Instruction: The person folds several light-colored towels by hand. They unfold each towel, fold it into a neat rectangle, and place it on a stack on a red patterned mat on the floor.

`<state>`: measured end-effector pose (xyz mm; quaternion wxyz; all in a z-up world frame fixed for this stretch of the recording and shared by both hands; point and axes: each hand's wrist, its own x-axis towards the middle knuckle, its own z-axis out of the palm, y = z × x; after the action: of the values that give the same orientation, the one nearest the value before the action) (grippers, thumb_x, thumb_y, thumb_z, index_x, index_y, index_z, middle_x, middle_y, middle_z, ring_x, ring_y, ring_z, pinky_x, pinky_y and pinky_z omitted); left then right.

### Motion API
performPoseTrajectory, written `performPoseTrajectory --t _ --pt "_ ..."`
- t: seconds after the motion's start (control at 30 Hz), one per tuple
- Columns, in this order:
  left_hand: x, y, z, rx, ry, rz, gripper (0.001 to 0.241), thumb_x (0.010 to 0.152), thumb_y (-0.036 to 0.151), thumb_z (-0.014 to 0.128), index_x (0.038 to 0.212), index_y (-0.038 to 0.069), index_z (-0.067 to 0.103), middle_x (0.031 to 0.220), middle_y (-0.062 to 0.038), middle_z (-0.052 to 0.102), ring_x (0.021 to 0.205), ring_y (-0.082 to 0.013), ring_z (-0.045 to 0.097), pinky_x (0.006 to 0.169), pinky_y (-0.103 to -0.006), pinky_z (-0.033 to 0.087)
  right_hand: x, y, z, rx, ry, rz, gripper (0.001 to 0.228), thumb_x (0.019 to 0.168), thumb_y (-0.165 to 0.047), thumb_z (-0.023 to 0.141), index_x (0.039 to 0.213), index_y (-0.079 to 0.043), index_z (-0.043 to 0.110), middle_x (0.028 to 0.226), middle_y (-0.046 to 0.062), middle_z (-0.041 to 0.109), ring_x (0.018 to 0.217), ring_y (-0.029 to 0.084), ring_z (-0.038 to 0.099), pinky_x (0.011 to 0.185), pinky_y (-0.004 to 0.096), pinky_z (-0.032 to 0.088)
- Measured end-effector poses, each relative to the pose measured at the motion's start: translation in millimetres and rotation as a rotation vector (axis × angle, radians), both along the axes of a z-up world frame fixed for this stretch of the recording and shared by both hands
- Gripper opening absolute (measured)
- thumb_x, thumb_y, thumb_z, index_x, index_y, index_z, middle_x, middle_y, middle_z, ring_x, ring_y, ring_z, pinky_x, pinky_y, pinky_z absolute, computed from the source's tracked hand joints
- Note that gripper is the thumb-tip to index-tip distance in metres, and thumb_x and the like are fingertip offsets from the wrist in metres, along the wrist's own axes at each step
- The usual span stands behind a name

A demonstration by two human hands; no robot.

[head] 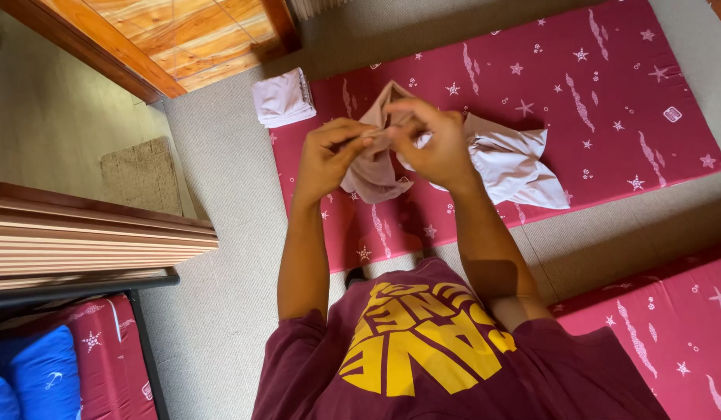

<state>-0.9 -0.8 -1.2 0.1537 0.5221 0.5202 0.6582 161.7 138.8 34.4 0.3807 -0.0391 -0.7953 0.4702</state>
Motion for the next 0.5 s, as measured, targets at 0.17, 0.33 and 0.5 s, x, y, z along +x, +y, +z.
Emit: performPoseTrajectory --t 0.17,0.33,0.5 --pt "-18.5 -20.4 -11.3 0.023 -0.007 0.074 0.012 0.095 0.000 0.074 0.107 0.000 0.078 0.099 -0.016 0.075 0.097 -0.0250 0.071 0.089 -0.0386 0.054 22.6 18.1 -21.4 0.316 -0.110 0.034 0.038 0.088 -0.033 0.083 0.109 -0.002 0.076 0.120 0.027 0.054 0.107 0.046 0.055 0.096 0.052 0.044" --pt "-21.2 -41.5 -5.8 0.048 0.030 0.109 0.013 0.097 -0.002 0.071 0.109 -0.003 0.076 0.101 -0.019 0.072 0.099 -0.0273 0.069 0.091 -0.0405 0.054 33.7 12.3 -59.7 0.454 -0.647 0.055 0.065 0.076 -0.060 0.081 0.121 -0.015 0.073 0.167 0.028 0.019 0.144 0.064 0.026 0.110 0.078 0.027" --pt "-34.5 -68.7 -3.8 0.072 -0.001 0.131 0.014 0.098 -0.005 0.068 0.111 -0.007 0.075 0.101 -0.018 0.071 0.098 -0.0234 0.067 0.093 -0.0379 0.052 33.6 9.6 -39.3 0.265 -0.427 0.201 0.070 0.072 -0.027 0.092 0.130 -0.004 0.060 0.148 0.028 0.046 0.128 0.057 0.051 0.105 0.064 0.044"
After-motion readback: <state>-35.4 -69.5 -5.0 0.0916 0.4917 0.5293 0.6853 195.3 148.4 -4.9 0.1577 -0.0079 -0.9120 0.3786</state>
